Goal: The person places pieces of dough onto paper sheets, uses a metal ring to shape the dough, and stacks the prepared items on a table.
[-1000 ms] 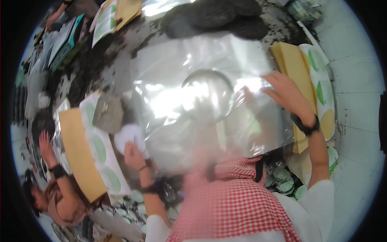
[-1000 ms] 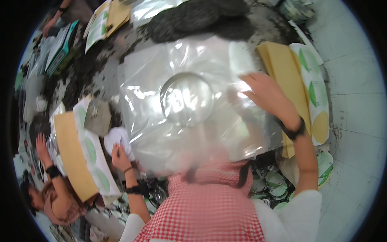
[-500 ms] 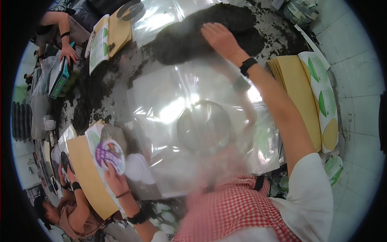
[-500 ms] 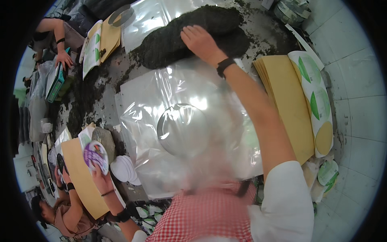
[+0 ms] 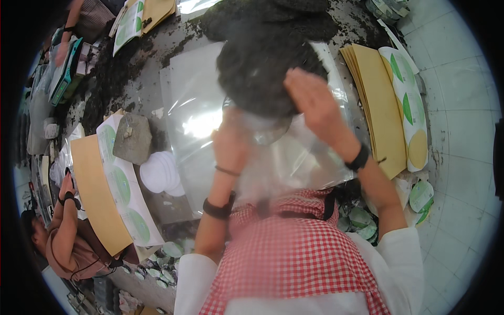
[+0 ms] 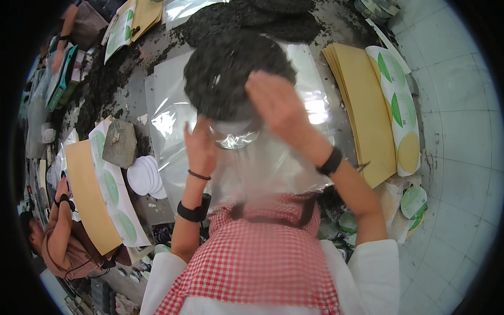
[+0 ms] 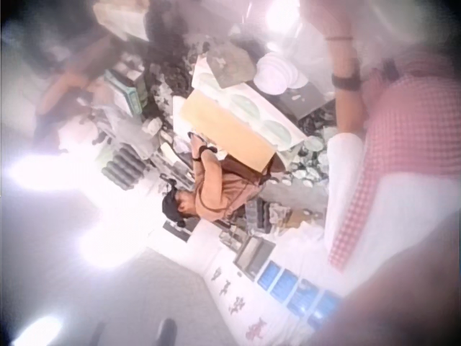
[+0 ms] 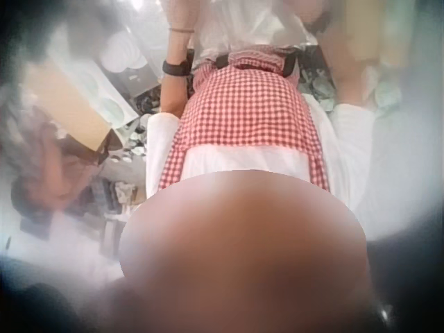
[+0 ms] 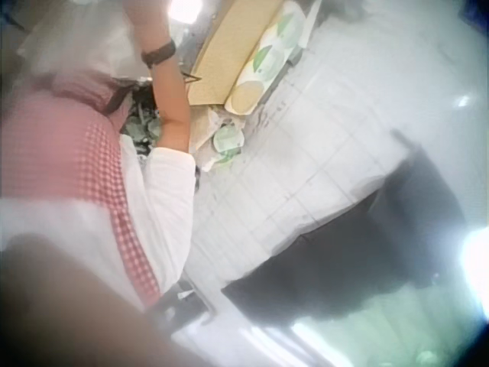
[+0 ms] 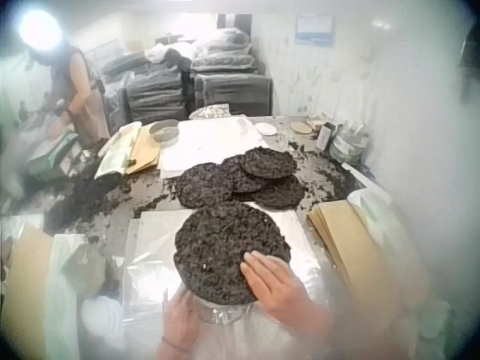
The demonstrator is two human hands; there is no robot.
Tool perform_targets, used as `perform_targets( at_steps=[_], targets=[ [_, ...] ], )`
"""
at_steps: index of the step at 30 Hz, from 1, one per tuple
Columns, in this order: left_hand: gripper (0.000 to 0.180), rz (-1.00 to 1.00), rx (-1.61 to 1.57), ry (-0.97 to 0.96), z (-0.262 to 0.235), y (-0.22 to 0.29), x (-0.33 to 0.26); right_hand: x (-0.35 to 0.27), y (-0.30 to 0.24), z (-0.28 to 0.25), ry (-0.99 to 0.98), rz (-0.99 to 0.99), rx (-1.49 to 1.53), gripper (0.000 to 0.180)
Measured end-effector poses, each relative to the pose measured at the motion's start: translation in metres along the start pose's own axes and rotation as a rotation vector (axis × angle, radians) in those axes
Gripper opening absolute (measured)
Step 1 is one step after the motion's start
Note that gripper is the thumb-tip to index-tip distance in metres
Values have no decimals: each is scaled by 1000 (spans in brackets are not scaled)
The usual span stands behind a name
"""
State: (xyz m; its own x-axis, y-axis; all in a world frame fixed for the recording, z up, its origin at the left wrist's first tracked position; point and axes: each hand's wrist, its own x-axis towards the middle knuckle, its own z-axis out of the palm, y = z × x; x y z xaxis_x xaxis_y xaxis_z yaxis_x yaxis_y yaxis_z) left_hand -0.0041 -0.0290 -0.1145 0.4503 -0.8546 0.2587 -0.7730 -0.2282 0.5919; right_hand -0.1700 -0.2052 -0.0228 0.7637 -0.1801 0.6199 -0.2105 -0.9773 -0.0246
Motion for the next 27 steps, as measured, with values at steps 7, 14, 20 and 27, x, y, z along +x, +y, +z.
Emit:
perform_targets(
  at_steps=[7,14,20,27],
  targets=[
    [85,240,-2,-148,-16,-8,25,-35,-20,46,-474,-6,409,54],
    [122,159,428,-518,19,15,65,-8,-26,101,-705,232,16,101],
    [120,258,525,-688,50,-11,67,-22,-11,125,-758,37,156,96],
    [107,390,333,-591,27,-21,55,-29,-32,96,-346,94,340,69]
  ],
)
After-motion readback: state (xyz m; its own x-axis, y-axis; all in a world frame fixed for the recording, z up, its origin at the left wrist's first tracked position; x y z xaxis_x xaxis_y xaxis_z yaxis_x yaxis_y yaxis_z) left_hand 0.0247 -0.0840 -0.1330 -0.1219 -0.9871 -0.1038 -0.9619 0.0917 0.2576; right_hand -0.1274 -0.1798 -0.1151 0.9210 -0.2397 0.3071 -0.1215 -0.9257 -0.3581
